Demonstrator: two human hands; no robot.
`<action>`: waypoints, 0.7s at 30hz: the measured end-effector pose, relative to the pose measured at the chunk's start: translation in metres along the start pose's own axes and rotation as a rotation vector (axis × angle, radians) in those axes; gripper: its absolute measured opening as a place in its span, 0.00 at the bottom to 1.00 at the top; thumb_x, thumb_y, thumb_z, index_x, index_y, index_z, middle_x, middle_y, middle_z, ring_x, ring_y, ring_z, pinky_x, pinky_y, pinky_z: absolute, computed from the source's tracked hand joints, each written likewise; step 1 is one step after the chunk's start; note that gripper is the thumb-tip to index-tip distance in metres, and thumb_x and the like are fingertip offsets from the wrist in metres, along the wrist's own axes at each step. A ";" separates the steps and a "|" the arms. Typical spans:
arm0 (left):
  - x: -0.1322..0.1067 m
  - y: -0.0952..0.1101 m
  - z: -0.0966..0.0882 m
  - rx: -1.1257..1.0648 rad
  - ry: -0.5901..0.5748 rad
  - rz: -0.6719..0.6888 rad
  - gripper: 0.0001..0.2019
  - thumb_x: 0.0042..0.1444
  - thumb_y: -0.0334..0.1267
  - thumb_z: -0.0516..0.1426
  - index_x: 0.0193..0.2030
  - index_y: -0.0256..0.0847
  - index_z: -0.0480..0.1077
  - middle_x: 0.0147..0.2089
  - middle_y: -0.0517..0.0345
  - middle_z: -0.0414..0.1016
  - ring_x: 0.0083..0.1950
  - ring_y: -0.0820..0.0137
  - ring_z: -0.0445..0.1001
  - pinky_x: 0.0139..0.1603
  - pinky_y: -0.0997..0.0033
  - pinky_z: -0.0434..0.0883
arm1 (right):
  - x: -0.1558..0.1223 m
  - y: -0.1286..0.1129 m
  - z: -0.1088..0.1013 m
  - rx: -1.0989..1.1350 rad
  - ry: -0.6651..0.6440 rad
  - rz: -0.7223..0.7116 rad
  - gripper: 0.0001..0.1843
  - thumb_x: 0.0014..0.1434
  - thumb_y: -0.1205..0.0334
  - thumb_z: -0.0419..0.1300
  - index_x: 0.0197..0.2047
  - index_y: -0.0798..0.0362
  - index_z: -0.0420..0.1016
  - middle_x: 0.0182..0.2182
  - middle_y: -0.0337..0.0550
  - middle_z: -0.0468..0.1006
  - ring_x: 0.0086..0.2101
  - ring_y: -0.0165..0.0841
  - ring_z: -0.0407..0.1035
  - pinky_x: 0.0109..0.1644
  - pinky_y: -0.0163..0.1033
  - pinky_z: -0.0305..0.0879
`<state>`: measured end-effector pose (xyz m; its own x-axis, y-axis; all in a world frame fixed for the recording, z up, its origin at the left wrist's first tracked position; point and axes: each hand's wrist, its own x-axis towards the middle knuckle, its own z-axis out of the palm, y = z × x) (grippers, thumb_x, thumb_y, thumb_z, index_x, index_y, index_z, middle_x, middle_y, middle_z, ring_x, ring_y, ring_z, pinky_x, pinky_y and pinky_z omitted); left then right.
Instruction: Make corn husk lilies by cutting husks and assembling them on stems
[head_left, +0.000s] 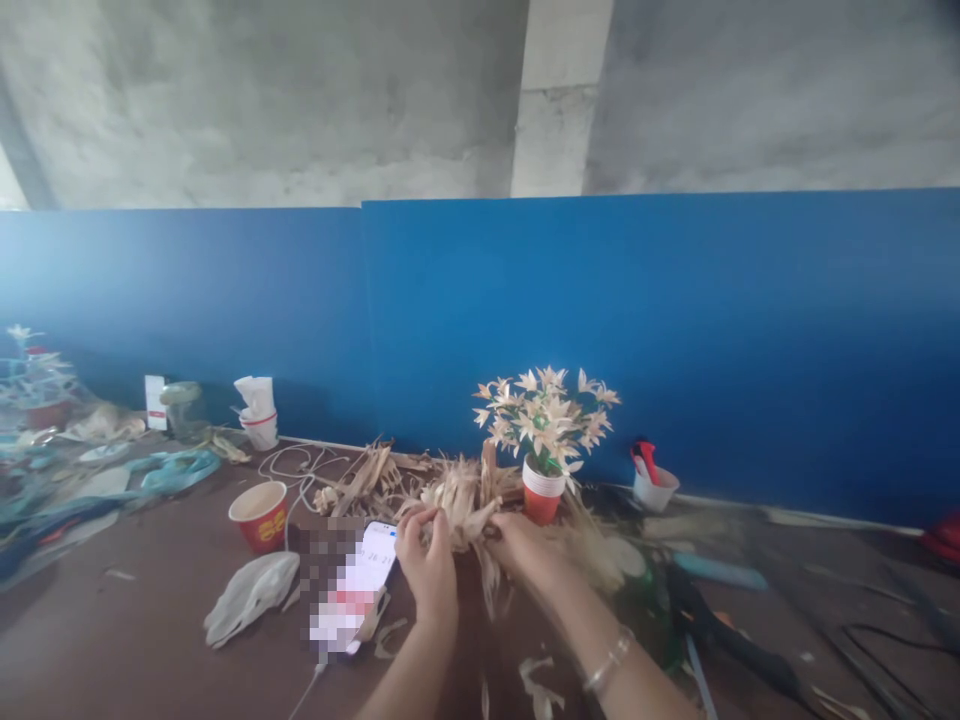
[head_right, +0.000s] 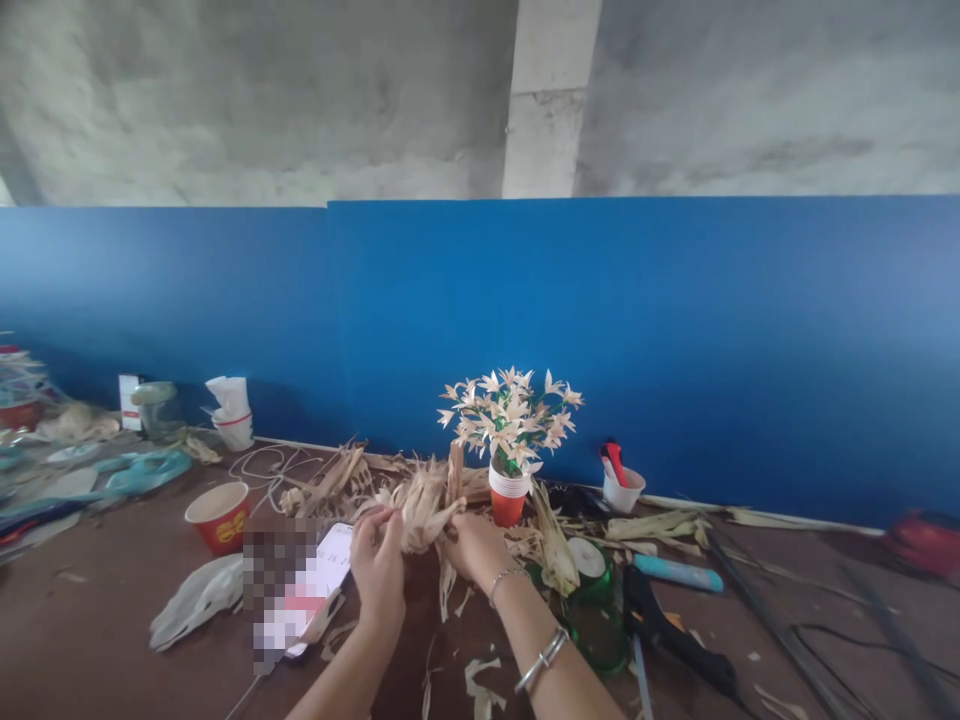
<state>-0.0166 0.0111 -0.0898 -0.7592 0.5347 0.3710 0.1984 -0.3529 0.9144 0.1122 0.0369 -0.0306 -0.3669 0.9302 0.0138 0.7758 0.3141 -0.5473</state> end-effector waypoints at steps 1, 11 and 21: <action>-0.004 -0.001 0.001 -0.014 -0.015 -0.034 0.08 0.51 0.42 0.58 0.30 0.39 0.72 0.38 0.54 0.71 0.45 0.61 0.69 0.51 0.57 0.63 | -0.004 0.001 -0.005 -0.013 0.015 0.015 0.11 0.54 0.62 0.57 0.38 0.53 0.79 0.38 0.51 0.80 0.42 0.43 0.73 0.45 0.42 0.63; -0.034 0.033 0.003 -0.011 -0.229 0.150 0.05 0.53 0.39 0.58 0.29 0.42 0.71 0.36 0.55 0.71 0.41 0.63 0.70 0.46 0.61 0.66 | -0.036 0.021 -0.022 0.057 0.156 -0.038 0.15 0.54 0.68 0.52 0.40 0.54 0.79 0.39 0.49 0.80 0.40 0.39 0.74 0.48 0.42 0.65; -0.044 0.034 0.008 -0.148 -0.507 -0.046 0.10 0.50 0.45 0.60 0.26 0.41 0.71 0.29 0.54 0.74 0.33 0.64 0.71 0.35 0.65 0.68 | -0.054 0.039 -0.022 0.707 0.204 -0.002 0.12 0.50 0.58 0.59 0.37 0.53 0.78 0.36 0.44 0.80 0.39 0.38 0.73 0.45 0.41 0.68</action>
<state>0.0286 -0.0183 -0.0732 -0.3625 0.8434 0.3967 0.0547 -0.4056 0.9124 0.1736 0.0026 -0.0348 -0.2120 0.9682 0.1331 0.2338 0.1825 -0.9550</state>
